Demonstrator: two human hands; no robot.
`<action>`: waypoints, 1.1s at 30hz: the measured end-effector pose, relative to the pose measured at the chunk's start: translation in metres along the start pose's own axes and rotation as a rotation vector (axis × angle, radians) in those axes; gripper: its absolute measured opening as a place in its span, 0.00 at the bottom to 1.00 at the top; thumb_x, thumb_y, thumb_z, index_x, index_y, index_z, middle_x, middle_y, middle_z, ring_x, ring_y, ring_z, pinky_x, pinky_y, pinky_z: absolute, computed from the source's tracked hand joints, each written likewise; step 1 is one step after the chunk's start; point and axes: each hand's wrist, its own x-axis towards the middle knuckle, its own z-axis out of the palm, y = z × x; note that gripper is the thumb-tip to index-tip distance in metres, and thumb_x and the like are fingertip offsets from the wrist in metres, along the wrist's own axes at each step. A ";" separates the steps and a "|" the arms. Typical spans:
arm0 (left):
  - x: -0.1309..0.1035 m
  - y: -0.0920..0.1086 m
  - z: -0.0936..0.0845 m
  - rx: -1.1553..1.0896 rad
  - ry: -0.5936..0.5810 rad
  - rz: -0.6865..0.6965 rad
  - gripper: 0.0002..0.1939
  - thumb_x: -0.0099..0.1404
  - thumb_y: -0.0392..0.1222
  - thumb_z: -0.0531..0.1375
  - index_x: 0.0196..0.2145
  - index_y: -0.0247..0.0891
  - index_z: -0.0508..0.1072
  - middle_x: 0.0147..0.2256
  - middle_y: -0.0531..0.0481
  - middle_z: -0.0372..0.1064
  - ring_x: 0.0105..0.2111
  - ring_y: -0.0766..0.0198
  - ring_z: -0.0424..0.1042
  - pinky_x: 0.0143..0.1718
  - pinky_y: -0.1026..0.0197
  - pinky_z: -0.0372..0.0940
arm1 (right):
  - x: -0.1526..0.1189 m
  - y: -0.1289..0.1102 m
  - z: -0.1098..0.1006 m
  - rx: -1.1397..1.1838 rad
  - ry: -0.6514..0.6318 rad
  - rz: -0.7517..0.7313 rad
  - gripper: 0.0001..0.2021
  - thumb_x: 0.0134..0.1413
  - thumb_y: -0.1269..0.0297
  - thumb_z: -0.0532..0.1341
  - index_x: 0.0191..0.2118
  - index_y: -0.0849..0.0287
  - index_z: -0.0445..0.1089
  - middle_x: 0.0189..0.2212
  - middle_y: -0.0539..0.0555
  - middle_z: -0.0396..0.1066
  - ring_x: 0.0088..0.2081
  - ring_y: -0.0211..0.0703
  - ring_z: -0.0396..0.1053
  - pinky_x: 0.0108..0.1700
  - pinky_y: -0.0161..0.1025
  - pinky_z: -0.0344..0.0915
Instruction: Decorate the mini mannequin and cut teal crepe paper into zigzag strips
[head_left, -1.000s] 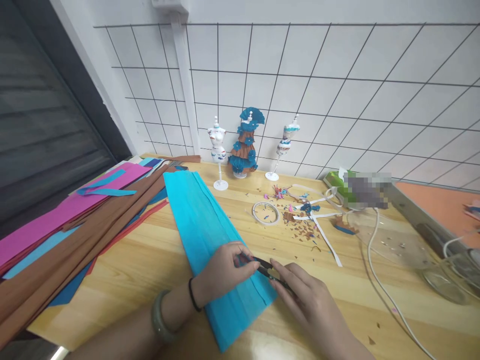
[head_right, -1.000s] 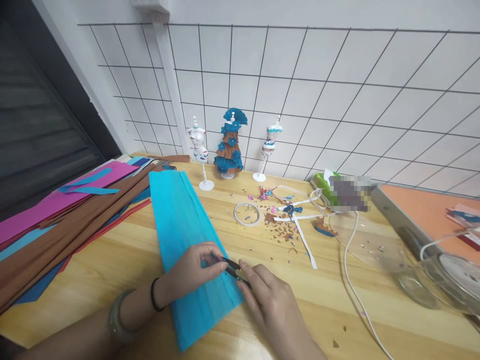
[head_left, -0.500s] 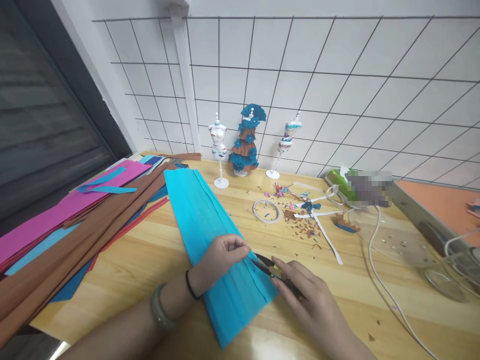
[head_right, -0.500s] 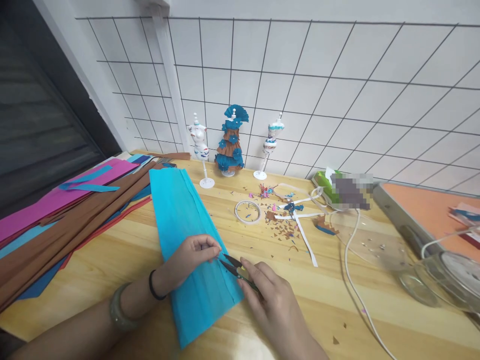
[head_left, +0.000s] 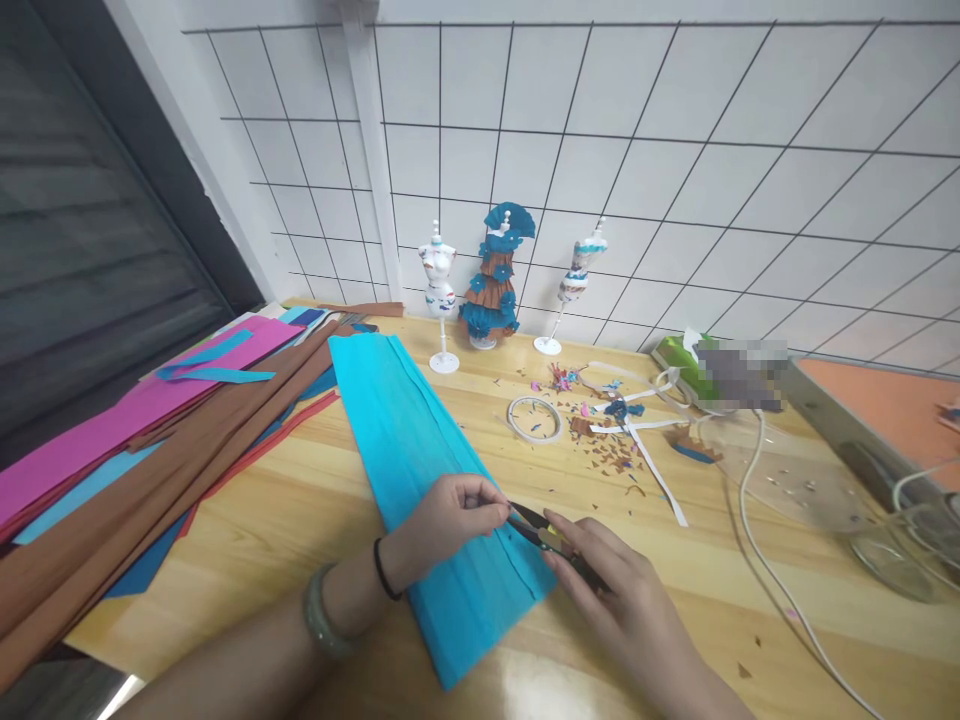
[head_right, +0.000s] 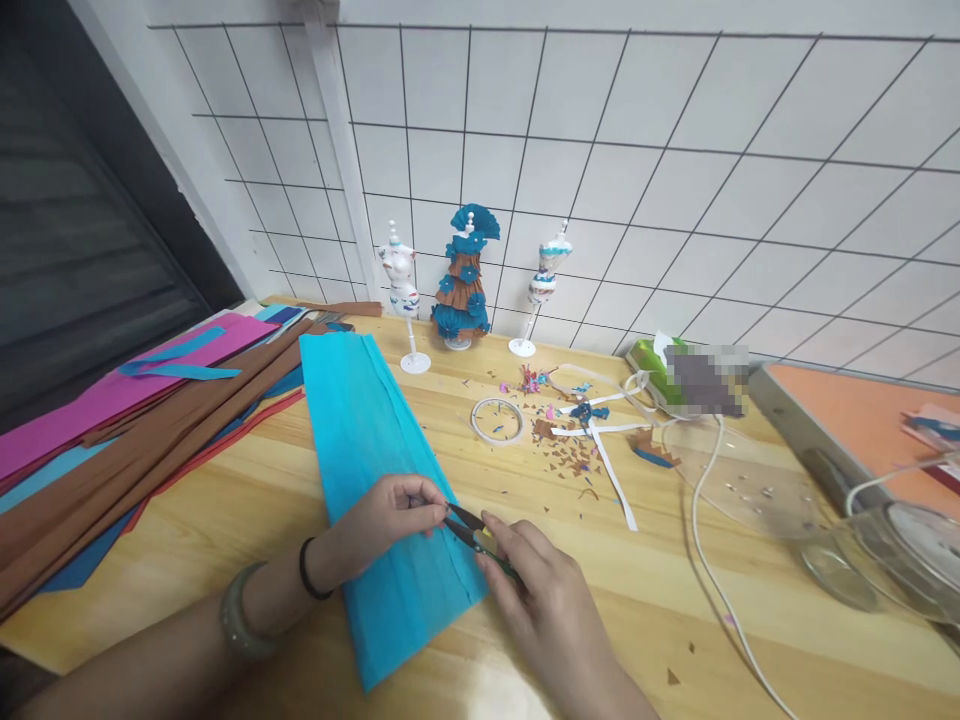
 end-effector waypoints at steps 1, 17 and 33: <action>0.000 0.001 0.000 -0.035 0.011 -0.006 0.08 0.51 0.42 0.63 0.25 0.33 0.71 0.22 0.54 0.66 0.24 0.70 0.63 0.28 0.65 0.58 | 0.000 0.000 0.000 0.005 0.000 0.008 0.16 0.59 0.68 0.54 0.53 0.60 0.62 0.30 0.55 0.68 0.30 0.41 0.69 0.29 0.36 0.66; -0.009 -0.001 0.016 -0.207 -0.282 -0.138 0.16 0.51 0.49 0.65 0.31 0.31 0.75 0.29 0.48 0.70 0.29 0.67 0.68 0.34 0.61 0.63 | -0.004 0.008 0.008 0.101 0.048 0.285 0.15 0.54 0.63 0.57 0.47 0.59 0.68 0.41 0.58 0.76 0.38 0.47 0.75 0.37 0.39 0.73; -0.009 -0.004 0.017 -0.006 -0.180 -0.078 0.14 0.52 0.48 0.63 0.22 0.33 0.70 0.21 0.53 0.65 0.21 0.71 0.64 0.25 0.67 0.59 | 0.008 -0.011 0.002 0.400 0.026 0.445 0.11 0.53 0.57 0.59 0.36 0.59 0.73 0.29 0.52 0.76 0.33 0.44 0.73 0.34 0.34 0.70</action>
